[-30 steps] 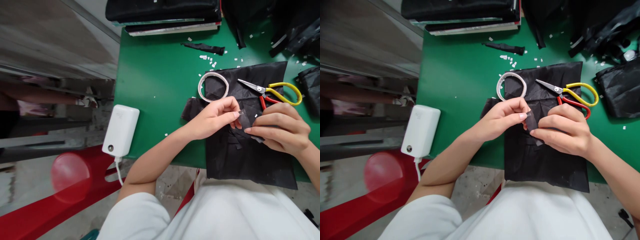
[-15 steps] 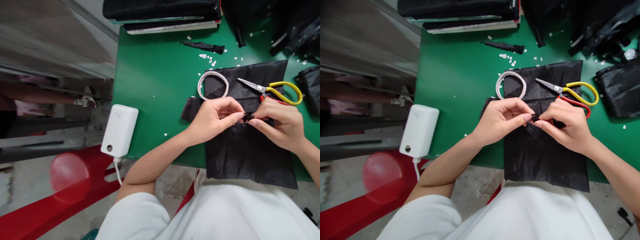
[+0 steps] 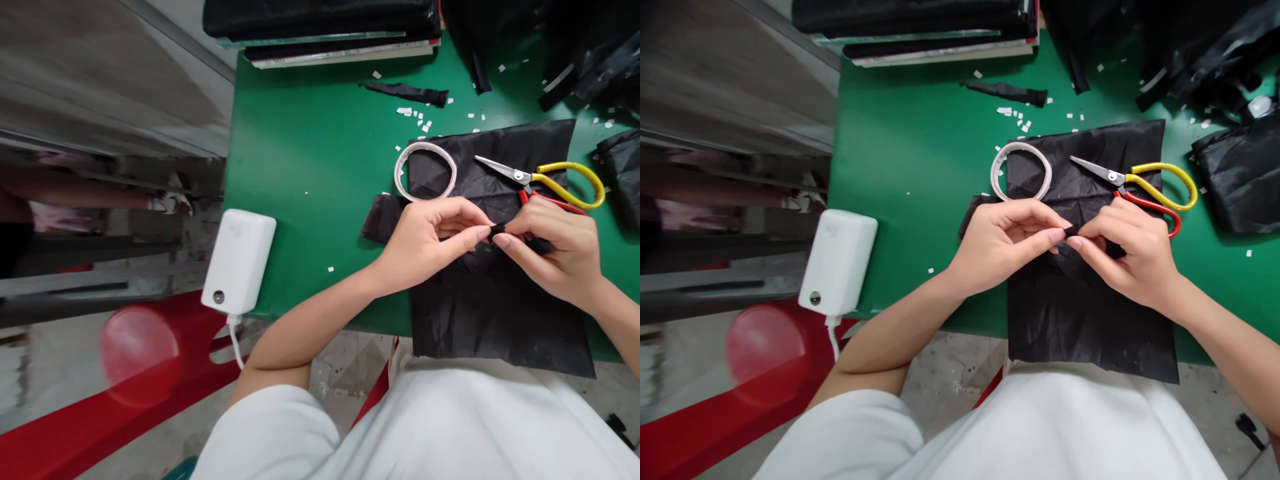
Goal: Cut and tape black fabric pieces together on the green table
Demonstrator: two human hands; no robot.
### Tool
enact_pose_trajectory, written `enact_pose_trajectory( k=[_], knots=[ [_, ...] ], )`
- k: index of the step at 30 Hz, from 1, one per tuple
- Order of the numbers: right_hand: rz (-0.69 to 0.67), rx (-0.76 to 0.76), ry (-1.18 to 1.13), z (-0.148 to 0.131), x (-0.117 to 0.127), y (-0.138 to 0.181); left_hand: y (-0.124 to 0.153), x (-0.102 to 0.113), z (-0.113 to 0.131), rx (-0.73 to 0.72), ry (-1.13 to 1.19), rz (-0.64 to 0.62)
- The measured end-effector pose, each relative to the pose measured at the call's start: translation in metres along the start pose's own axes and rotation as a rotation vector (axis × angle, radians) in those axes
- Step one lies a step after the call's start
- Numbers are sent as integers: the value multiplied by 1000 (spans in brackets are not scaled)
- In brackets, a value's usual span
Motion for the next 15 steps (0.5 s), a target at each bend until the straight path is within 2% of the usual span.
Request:
enact_pose_trajectory(
  k=[10, 15],
  knots=[
    [-6, -15, 41, -1, 0, -1, 1, 0, -1, -3, -53, 5],
    [-2, -18, 55, 0, 0, 0, 2, 0, -1, -56, -87, 2]
  ],
)
Point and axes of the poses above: each hand's wrist, its own y-axis away from the middle knuckle, its own x-axis out of the back of the hand, z = x × y, the point moved 3 cm from there along -y, towards the middle knuckle, and after that the axes turned 4 degrees about x, right-handed, at the moved point
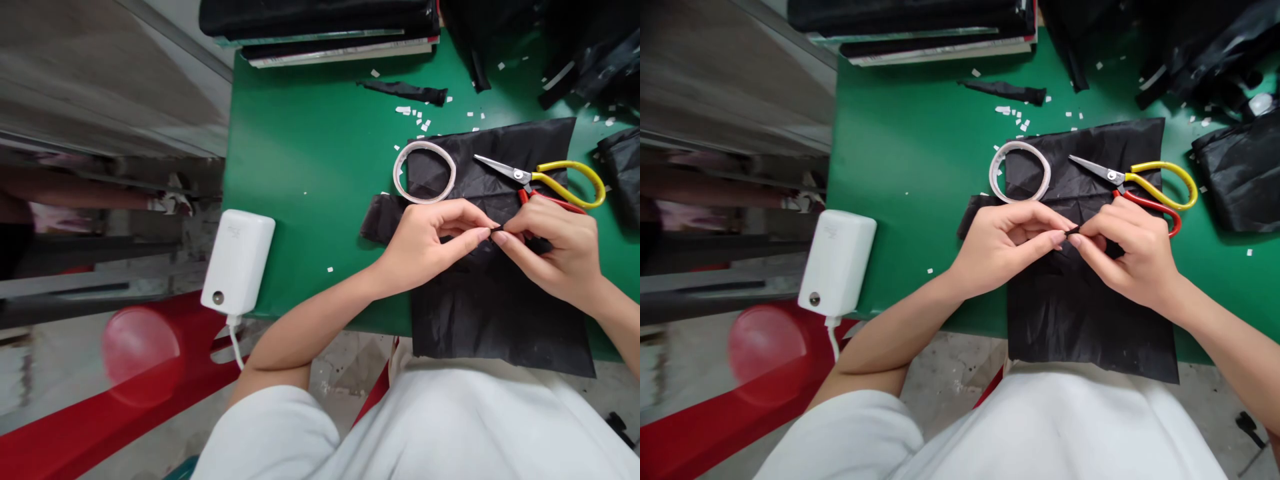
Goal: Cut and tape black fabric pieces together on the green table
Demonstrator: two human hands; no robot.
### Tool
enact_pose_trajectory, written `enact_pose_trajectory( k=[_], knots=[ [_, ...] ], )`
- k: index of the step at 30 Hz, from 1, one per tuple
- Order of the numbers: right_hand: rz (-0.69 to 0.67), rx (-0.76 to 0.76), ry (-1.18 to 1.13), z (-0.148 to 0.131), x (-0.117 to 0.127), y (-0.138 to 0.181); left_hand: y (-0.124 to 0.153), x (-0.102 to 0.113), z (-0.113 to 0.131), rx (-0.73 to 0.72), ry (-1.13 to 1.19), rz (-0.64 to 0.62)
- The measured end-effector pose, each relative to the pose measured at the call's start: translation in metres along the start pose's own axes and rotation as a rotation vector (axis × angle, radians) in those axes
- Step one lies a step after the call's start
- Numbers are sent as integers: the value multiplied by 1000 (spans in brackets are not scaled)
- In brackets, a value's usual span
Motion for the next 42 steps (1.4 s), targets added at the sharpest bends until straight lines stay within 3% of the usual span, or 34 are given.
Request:
enact_pose_trajectory(
  k=[9, 15, 19, 26, 37, 42],
  knots=[
    [13, 15, 56, 0, -1, 1, -1, -2, -3, -96, -48, 10],
    [68, 77, 179, -1, -4, 5, -3, -3, -9, 26, 61, 66],
    [69, 22, 245, -2, -4, 8, -4, -3, -10, 72, 71, 122],
    [-35, -81, 136, -1, -11, 11, -3, -5, -9, 35, 95, 99],
    [45, -50, 96, -3, -10, 7, -5, -5, -14, -44, 82, 89],
    [32, -35, 108, -3, -10, 8, -6, -1, -13, -84, 49, 24]
  ],
)
Point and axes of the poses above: each hand's wrist, its own y-axis away from the middle knuckle, its own x-axis out of the back of the hand, z = x × y, the point moved 3 cm from there along -y, towards the middle knuckle, and after that the axes turned 4 degrees about x, right-handed, at the moved point
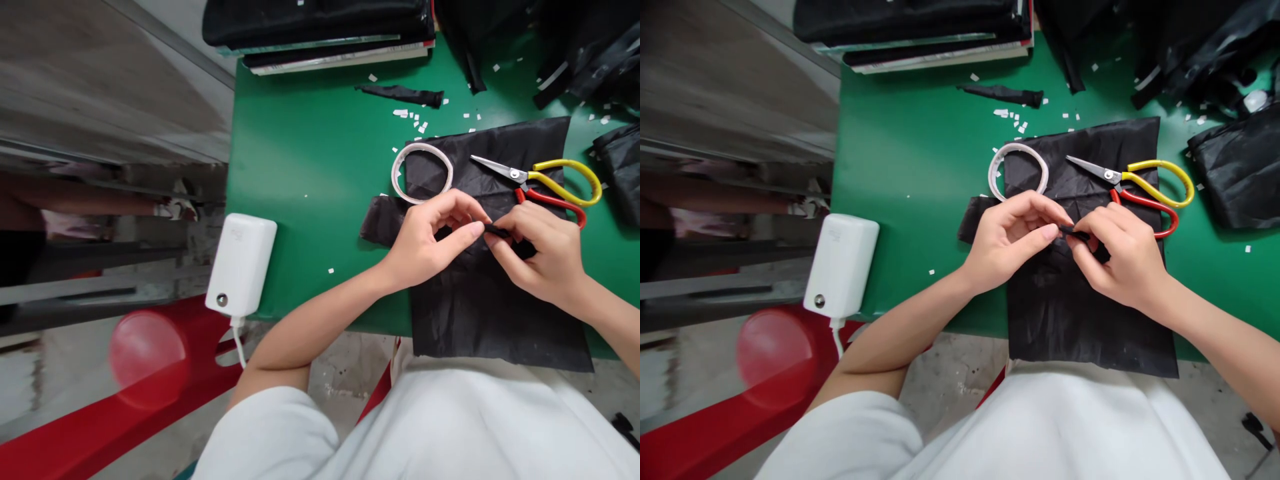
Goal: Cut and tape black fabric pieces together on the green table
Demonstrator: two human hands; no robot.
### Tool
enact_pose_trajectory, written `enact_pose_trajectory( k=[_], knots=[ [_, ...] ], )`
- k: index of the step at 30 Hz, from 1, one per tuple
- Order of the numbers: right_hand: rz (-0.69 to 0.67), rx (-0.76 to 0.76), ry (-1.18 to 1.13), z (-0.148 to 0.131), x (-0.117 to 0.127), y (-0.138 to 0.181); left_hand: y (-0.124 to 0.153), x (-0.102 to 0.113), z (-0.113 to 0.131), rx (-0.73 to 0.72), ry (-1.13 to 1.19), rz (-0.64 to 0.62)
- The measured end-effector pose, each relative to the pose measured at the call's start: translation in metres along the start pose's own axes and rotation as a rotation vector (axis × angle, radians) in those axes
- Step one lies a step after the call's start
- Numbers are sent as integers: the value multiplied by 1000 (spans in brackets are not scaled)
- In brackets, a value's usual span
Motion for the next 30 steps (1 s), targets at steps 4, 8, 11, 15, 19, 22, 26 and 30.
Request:
enact_pose_trajectory(
  k=[4, 8, 11, 15, 19, 22, 26, 30],
  knots=[
    [-12, 4, 6, 0, 0, 0, -1, 2, 3, -76, -126, -23],
    [-24, 33, 10, 0, 0, 0, -1, 1, 4, -165, -246, 17],
    [-42, 46, 27, -1, 0, 1, -2, 1, 2, -168, -227, 41],
    [-63, 42, 46, -1, 0, 3, -3, 3, 0, -88, -144, 48],
    [-67, 26, 50, -2, 0, 4, -2, 3, 1, -44, -126, 46],
    [-51, 31, 46, -2, 0, 3, -1, 3, 2, -53, -178, 42],
    [-44, 42, 37, 1, 0, 1, -2, 5, 4, -87, -277, 5],
    [-41, 52, 78, 7, 0, 1, -3, 8, 13, -185, -403, -40]
  ],
)
Point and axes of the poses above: each hand's wrist, its own y-axis away from the middle knuckle, its own x-axis out of the back of the hand, z = x × y, the point moved 3 cm from there along -y, towards the middle knuckle, and after that the axes turned 4 degrees about x, right-handed, at the moved point
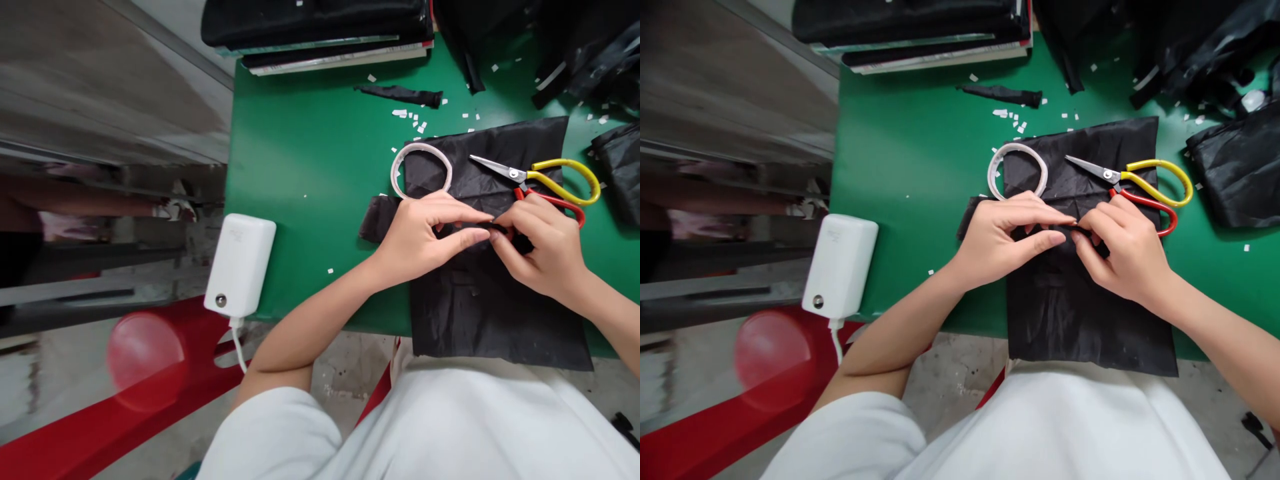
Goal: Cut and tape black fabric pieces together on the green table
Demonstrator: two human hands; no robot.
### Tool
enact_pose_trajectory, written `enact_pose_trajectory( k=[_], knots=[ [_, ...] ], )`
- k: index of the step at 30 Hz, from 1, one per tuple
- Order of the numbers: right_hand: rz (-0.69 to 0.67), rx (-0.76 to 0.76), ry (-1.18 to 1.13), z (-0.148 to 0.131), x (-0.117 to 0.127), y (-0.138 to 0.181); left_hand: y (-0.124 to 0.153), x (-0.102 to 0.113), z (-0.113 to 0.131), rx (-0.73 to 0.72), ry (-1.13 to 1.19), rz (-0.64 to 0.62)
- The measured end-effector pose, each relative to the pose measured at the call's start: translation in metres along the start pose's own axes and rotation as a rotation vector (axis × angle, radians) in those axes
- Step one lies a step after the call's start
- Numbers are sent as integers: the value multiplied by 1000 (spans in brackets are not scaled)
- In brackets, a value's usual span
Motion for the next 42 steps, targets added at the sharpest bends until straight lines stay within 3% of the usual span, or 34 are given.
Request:
enact_pose_trajectory(
  k=[4, 8, 16, 19, 25, 36, 42],
  knots=[
    [-29, 1, 126, 4, -2, 2, -2, 10, 0, -58, -329, 59],
    [-100, -43, 250, 7, -6, 6, -3, 15, -10, 4, -671, 133],
    [-174, -123, 292, 8, -3, 6, -3, 9, -17, 31, -884, 43],
    [-152, -161, 329, 12, 5, 4, -2, 10, -18, -14, -876, 87],
    [-83, -364, 639, 35, 23, 7, -1, 14, -17, -69, -759, 256],
    [-156, -376, 591, 46, 21, 13, 3, 19, -6, -121, -438, 490],
    [-82, -355, 578, 47, 20, 19, 5, 18, -4, -191, -275, 539]
  ],
)
Point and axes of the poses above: each hand's wrist, its own y-axis away from the middle knuckle, its own x-axis out of the back of the hand, z = x × y, the point moved 3 cm from there along -y, towards the middle knuckle, and after that the axes turned 4 degrees about x, right-handed, at the moved point
